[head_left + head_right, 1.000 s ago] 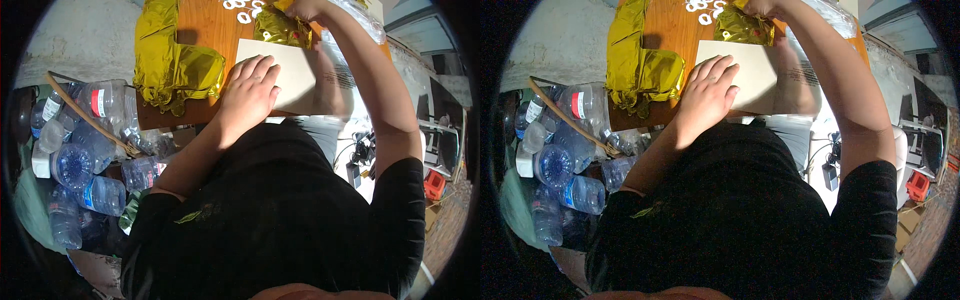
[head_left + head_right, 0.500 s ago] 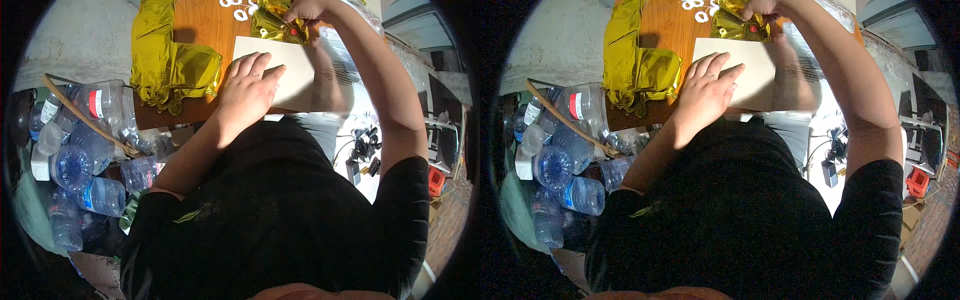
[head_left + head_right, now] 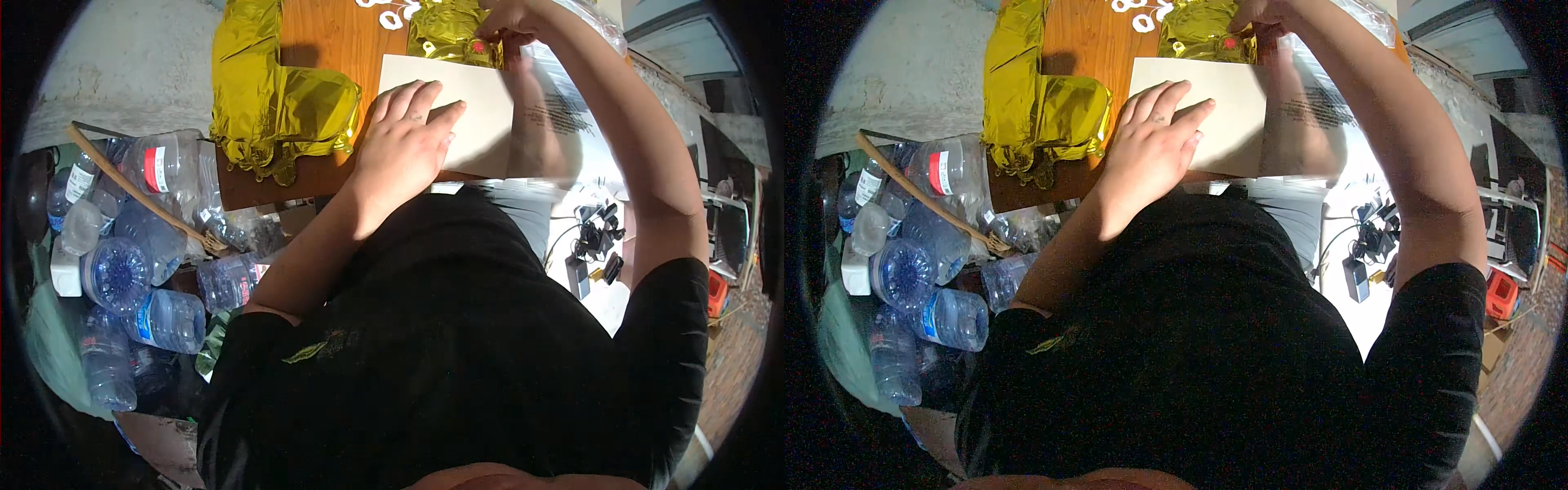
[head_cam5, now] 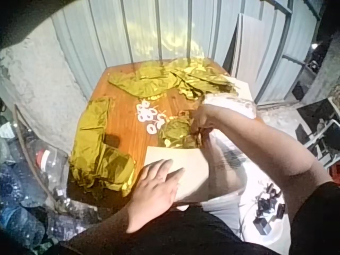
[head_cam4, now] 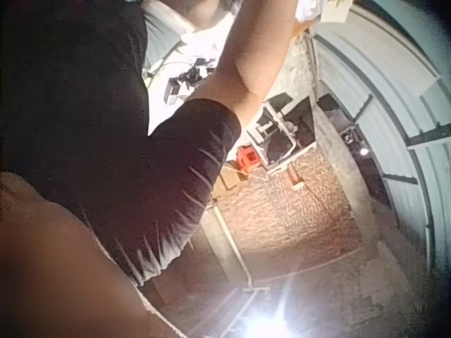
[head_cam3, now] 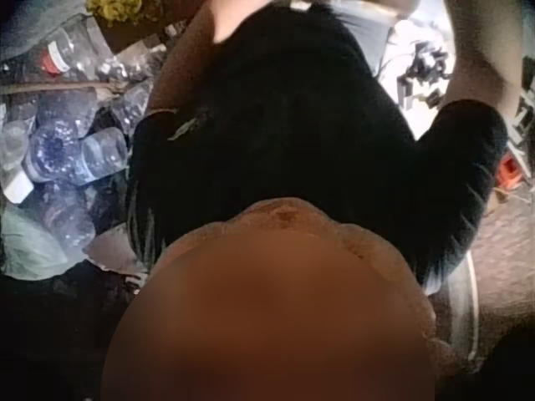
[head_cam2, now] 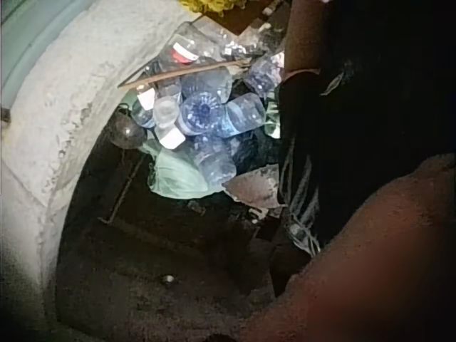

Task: Folding and preparing gold-colored packaging foils at a workstation.

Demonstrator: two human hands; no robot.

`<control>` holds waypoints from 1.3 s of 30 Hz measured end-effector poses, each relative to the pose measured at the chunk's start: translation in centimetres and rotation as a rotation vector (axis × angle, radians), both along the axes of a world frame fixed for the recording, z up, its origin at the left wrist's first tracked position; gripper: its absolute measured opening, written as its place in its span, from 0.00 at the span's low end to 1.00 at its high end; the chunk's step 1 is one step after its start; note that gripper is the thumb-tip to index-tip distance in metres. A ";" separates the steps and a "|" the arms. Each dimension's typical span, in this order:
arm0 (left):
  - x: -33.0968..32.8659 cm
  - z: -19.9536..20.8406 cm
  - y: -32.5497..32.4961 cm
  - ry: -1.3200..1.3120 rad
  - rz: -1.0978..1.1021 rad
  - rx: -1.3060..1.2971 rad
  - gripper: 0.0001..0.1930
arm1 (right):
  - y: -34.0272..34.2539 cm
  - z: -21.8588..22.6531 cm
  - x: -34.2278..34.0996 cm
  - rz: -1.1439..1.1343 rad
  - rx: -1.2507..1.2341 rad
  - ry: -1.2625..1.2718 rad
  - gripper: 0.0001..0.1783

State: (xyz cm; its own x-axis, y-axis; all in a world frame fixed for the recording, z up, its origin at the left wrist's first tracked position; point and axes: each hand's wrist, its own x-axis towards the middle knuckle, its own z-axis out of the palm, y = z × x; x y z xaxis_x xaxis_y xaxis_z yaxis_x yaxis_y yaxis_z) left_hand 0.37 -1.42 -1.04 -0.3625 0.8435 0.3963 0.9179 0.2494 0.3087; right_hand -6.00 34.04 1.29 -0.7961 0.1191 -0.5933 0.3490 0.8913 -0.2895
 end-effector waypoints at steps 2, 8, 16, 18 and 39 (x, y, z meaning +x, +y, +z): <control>0.0 0.1 -0.2 -0.014 -0.001 -0.041 0.23 | -0.2 -0.4 0.1 -0.310 -0.225 -0.014 0.13; 0.1 0.3 -0.2 -0.011 0.003 -0.048 0.23 | 1.4 -4.9 -3.4 0.443 0.379 -0.109 0.11; 0.2 0.4 0.2 0.015 -0.010 0.037 0.21 | 8.5 -6.2 0.6 0.348 -0.006 0.350 0.19; 0.0 0.8 3.5 -0.002 -0.172 0.089 0.21 | 16.9 -9.2 5.9 0.927 -0.002 0.925 0.20; 0.1 -0.8 -0.2 0.018 0.014 -0.032 0.23 | -9.7 1.3 13.0 -0.218 -0.307 0.678 0.21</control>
